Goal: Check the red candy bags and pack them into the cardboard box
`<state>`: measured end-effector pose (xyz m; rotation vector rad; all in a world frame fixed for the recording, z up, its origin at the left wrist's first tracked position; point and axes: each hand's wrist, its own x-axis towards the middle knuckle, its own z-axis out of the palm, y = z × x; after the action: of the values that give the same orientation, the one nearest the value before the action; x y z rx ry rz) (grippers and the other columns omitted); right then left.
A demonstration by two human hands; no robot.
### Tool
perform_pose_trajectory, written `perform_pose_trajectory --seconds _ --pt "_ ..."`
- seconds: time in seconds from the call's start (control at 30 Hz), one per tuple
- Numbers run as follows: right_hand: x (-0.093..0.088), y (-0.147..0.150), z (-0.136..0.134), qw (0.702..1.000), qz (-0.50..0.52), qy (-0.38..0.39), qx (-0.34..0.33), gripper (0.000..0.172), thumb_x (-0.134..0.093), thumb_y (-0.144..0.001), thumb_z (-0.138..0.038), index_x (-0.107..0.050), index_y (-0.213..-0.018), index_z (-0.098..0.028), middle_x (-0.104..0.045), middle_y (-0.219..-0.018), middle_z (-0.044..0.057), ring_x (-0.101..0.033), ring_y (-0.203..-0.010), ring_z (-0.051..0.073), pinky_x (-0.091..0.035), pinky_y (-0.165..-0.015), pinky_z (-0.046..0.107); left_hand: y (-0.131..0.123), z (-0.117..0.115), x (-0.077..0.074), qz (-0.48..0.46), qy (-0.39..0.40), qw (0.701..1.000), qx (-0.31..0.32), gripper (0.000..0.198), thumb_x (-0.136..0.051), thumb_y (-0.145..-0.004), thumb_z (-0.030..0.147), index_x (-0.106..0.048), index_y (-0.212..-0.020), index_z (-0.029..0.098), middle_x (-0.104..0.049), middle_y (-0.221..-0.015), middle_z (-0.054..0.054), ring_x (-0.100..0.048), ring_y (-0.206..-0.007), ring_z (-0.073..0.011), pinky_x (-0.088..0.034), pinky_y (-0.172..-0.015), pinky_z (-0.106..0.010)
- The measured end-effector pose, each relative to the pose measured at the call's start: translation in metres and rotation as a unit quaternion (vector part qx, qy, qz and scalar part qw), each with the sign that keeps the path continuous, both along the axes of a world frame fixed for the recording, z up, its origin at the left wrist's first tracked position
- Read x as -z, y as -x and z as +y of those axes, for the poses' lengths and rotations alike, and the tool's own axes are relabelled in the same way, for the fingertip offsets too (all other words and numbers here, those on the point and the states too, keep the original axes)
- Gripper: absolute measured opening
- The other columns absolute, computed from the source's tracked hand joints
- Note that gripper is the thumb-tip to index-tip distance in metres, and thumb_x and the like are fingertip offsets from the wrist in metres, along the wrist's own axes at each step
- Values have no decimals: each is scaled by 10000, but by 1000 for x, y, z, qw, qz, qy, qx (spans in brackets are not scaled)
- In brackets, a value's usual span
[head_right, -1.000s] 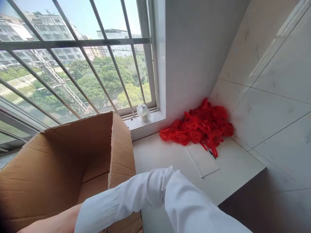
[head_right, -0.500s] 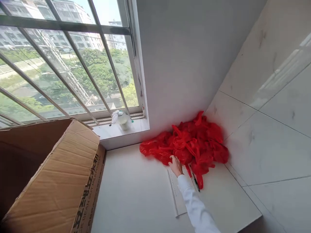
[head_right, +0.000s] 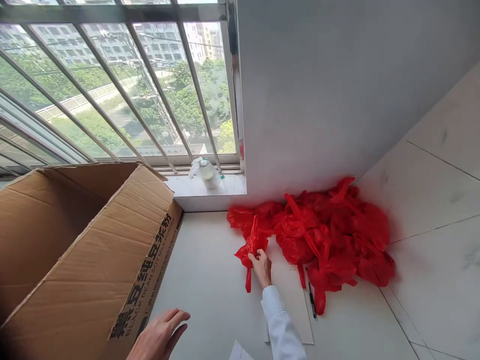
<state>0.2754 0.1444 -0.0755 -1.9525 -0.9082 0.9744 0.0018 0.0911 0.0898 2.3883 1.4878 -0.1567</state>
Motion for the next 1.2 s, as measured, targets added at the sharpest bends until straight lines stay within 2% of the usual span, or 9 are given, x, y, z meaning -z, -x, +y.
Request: perform_pose_trajectory --seconds 0.13,0.27,0.43,0.53,0.6,0.7,0.8,0.93,1.2 --pt "0 62 -44 982 186 -33 -1 280 -570 -718 -442 -572 -813 -179 -634 -692 22 -581 -616 155 -431 -538 236 -18 24 13 18 85 996 6 189 -463 -883 174 -619 -972 233 -661 -1001 -19 -627 -947 -199 -479 -832 -325" --pt "10 111 -80 973 225 23 -35 285 -509 -756 -392 -570 -929 -173 -649 -766 43 -616 -676 173 -476 -604 271 -8 38 57 20 155 988 1 206 -543 -830 173 -611 -1018 227 -637 -1055 -48 -615 -981 -223 -464 -840 -330" --pt "18 131 -100 999 -26 -1 -21 418 -448 -760 -209 -518 -1172 -210 -603 -965 45 -601 -694 143 -487 -740 308 11 33 110 15 173 985 10 454 -606 -747 116 -504 -1175 229 -562 -1168 -69 -567 -1061 -232 -458 -843 -320" --pt "17 136 -96 983 -171 19 -55 594 -464 -737 -114 -447 -1304 -291 -522 -1125 57 -595 -863 161 -476 -741 279 5 29 128 -17 167 985 24 552 -580 -749 120 -399 -1262 217 -507 -1233 -81 -514 -1126 -207 -434 -877 -286" --pt "16 139 -89 967 -234 57 -78 595 -501 -726 -88 -479 -1285 -290 -520 -1107 67 -566 -970 195 -467 -725 268 -6 30 136 -37 161 986 28 586 -574 -739 120 -363 -1279 206 -485 -1257 -92 -493 -1148 -205 -420 -888 -275" --pt "15 141 -79 950 -286 88 -95 364 -504 -758 -100 -599 -1086 -228 -566 -999 68 -545 -971 215 -448 -742 284 -24 32 145 -53 153 987 26 531 -561 -718 96 -408 -1218 188 -508 -1233 -108 -521 -1104 -222 -426 -840 -283" --pt "10 134 -76 948 -294 71 -98 176 -479 -789 -113 -601 -870 -211 -587 -889 38 -538 -901 197 -421 -723 275 -33 36 149 -60 149 987 17 409 -514 -719 62 -472 -1106 187 -604 -1082 -79 -588 -967 -213 -427 -740 -270" --pt "-2 116 -81 963 -257 37 -76 101 -489 -787 -135 -545 -759 -215 -580 -836 7 -526 -863 170 -379 -679 244 -31 41 145 -74 134 988 0 307 -474 -729 47 -519 -980 219 -637 -896 -8 -601 -833 -166 -396 -683 -238" --pt "-11 91 -85 979 -197 16 -58 91 -447 -794 -227 -487 -713 -217 -556 -805 -9 -517 -721 137 -308 -564 217 -13 46 131 -68 76 990 -100 261 -436 -753 43 -554 -854 253 -591 -916 13 -560 -817 -137 -363 -669 -229"
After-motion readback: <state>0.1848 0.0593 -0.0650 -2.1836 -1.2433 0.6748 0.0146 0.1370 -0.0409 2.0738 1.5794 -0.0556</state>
